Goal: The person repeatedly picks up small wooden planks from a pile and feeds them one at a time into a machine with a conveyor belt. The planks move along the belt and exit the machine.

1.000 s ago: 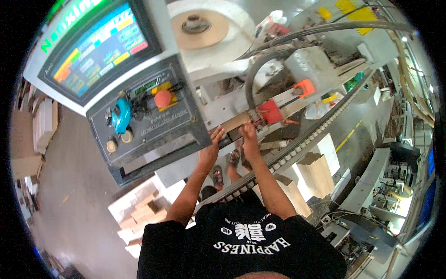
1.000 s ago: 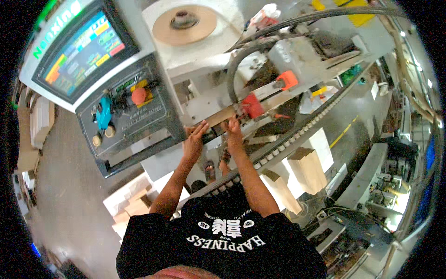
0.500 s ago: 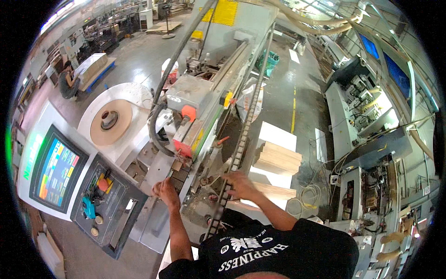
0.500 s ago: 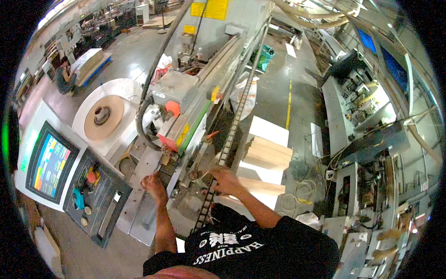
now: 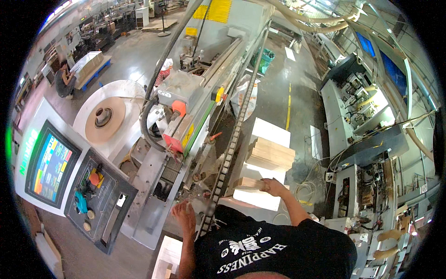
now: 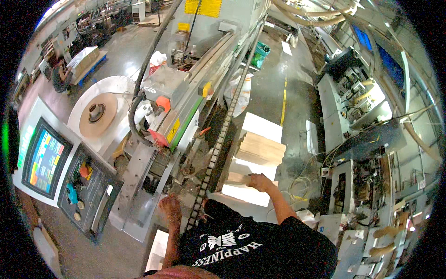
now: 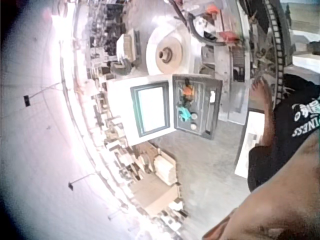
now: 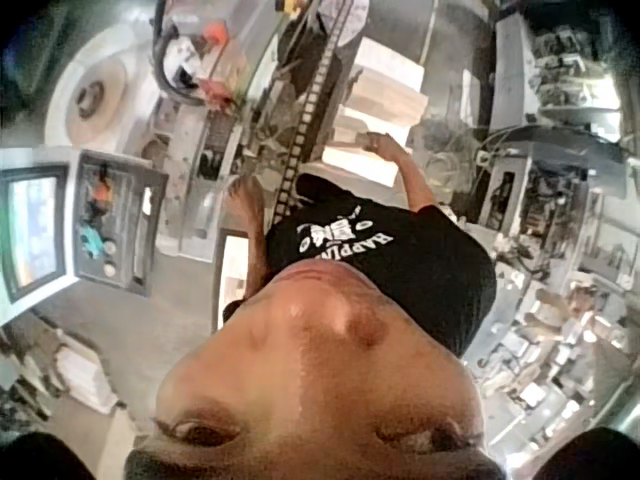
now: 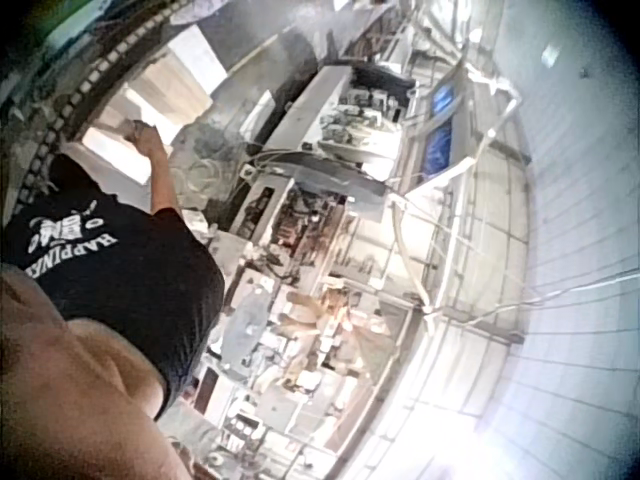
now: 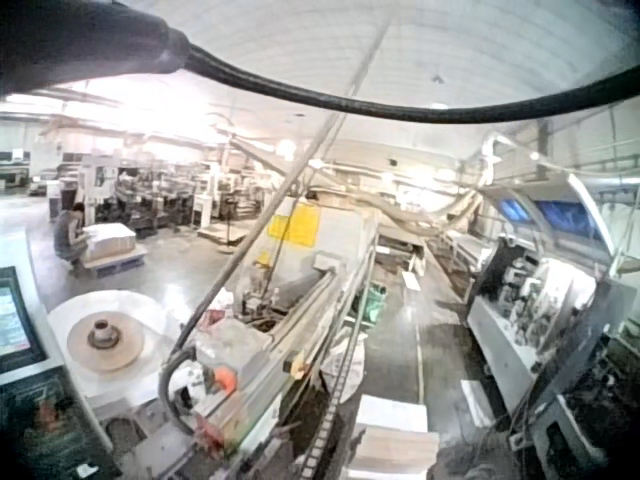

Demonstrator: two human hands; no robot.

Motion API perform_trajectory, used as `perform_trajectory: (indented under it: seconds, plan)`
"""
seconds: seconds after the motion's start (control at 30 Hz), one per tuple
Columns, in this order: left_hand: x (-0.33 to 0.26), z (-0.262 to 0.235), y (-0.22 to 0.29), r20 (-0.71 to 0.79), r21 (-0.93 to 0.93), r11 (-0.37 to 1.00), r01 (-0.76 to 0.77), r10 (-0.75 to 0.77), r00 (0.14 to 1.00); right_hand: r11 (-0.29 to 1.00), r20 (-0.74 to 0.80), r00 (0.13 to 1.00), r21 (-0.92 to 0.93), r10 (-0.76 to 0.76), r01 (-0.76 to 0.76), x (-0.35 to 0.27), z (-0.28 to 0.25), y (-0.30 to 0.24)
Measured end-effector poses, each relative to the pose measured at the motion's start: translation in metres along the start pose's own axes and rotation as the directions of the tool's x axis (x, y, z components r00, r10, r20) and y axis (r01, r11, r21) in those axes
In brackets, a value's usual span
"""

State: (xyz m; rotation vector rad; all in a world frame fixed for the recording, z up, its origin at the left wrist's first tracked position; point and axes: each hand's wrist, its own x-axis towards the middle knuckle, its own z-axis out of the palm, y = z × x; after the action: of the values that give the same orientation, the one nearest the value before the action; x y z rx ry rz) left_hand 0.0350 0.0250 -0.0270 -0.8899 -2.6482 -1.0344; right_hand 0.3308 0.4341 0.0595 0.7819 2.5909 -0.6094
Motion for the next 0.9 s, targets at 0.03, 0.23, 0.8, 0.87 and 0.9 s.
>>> perform_trajectory:
  seconds: [0.03,0.23,0.8,0.87,0.9]
  plan:
    - [0.004,0.006,0.009,0.022,-0.057,0.998,-0.013,0.014,1.000,1.000,-0.053,0.999,-0.024,-0.013,0.012,0.000,0.005,0.003]
    - [0.046,-0.019,0.089,0.127,-0.280,0.951,-0.134,0.175,0.976,0.995,-0.312,0.948,-0.088,-0.067,0.041,-0.011,-0.003,-0.005]
    - [0.042,-0.002,0.053,0.208,0.100,0.961,-0.259,0.234,0.950,0.780,-0.145,0.782,-0.301,-0.606,0.549,0.059,-0.023,-0.236]
    - [0.026,-0.032,0.017,0.247,0.143,0.989,-0.031,-0.005,0.969,0.864,-0.053,0.865,-0.114,-0.499,0.491,0.059,-0.016,-0.257]
    - [0.027,-0.051,-0.001,0.321,0.098,0.982,0.160,-0.183,0.929,0.855,-0.066,0.852,-0.026,-0.519,0.519,0.058,-0.006,-0.260]
